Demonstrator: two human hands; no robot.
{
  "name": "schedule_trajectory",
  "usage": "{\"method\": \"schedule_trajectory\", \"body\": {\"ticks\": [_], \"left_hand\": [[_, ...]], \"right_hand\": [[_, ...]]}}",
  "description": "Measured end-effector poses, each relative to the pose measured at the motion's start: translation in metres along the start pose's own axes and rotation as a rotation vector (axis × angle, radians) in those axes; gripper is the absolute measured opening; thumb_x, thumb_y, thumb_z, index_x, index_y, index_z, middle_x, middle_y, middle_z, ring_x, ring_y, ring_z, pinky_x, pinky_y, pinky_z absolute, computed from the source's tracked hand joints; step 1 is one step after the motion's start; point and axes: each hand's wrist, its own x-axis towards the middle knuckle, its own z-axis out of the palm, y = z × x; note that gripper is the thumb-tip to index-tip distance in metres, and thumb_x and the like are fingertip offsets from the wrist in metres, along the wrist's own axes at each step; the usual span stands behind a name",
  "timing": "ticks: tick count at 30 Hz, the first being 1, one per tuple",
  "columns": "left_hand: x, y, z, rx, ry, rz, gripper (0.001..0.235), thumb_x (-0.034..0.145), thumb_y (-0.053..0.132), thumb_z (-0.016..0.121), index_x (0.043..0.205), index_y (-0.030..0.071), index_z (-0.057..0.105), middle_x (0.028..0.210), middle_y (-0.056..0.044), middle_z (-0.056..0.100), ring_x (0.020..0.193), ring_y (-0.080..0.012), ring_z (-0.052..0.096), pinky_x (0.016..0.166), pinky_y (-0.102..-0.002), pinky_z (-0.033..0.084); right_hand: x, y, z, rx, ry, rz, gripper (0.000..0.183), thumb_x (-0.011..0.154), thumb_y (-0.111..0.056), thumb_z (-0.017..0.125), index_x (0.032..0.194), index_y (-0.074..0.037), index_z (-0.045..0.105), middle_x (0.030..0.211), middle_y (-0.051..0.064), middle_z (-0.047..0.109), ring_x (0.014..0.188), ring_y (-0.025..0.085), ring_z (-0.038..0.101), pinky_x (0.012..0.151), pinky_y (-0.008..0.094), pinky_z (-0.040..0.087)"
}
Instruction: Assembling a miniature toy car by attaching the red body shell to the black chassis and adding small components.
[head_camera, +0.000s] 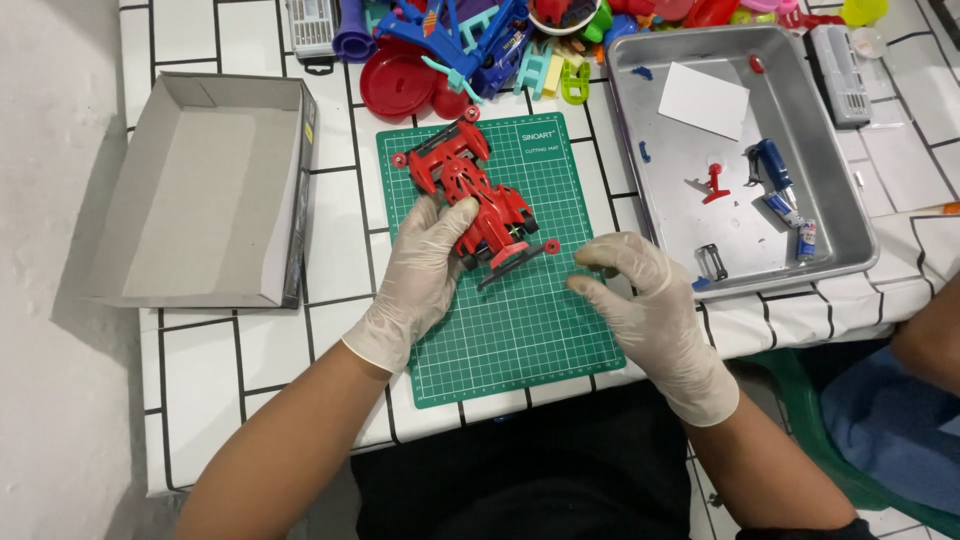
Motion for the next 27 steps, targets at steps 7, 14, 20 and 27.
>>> {"method": "schedule_trajectory", "body": {"ticks": [7,14,20,27], "left_hand": [[0.01,-0.003,-0.01,0.032,0.029,-0.017,0.045,0.087,0.023,0.077,0.127,0.01,0.061,0.107,-0.009,0.072,0.097,-0.0276,0.075,0.081,-0.046,0.065],[0.013,0.001,-0.014,0.008,-0.096,-0.044,0.044,0.094,0.024,0.063,0.135,0.011,0.053,0.12,-0.011,0.07,0.1,-0.0212,0.07,0.075,-0.035,0.062],[0.012,0.0,-0.016,-0.062,-0.199,-0.011,0.047,0.098,0.013,0.058,0.143,0.013,0.046,0.13,-0.015,0.065,0.11,-0.0241,0.068,0.089,-0.039,0.061],[0.012,-0.006,-0.013,0.029,-0.143,-0.05,0.043,0.097,0.017,0.059,0.137,0.01,0.048,0.12,-0.012,0.069,0.096,-0.0255,0.07,0.069,-0.038,0.061]], "right_hand": [[0.032,0.057,-0.087,-0.386,0.12,0.167,0.02,0.1,0.006,0.075,0.117,-0.004,0.074,0.112,0.017,0.07,0.102,0.031,0.067,0.086,0.039,0.053],[0.078,0.144,-0.133,-0.707,-0.2,0.35,0.024,0.1,-0.004,0.062,0.119,-0.005,0.078,0.116,0.018,0.072,0.103,0.032,0.067,0.095,0.04,0.053],[0.08,0.155,-0.129,-0.658,-0.197,0.505,0.017,0.093,-0.002,0.062,0.099,-0.009,0.076,0.11,0.011,0.069,0.095,0.027,0.063,0.083,0.038,0.053],[0.09,0.125,-0.13,-0.622,-0.27,0.602,0.009,0.098,-0.001,0.066,0.093,-0.007,0.07,0.096,0.012,0.072,0.08,0.024,0.063,0.069,0.038,0.054]]}}
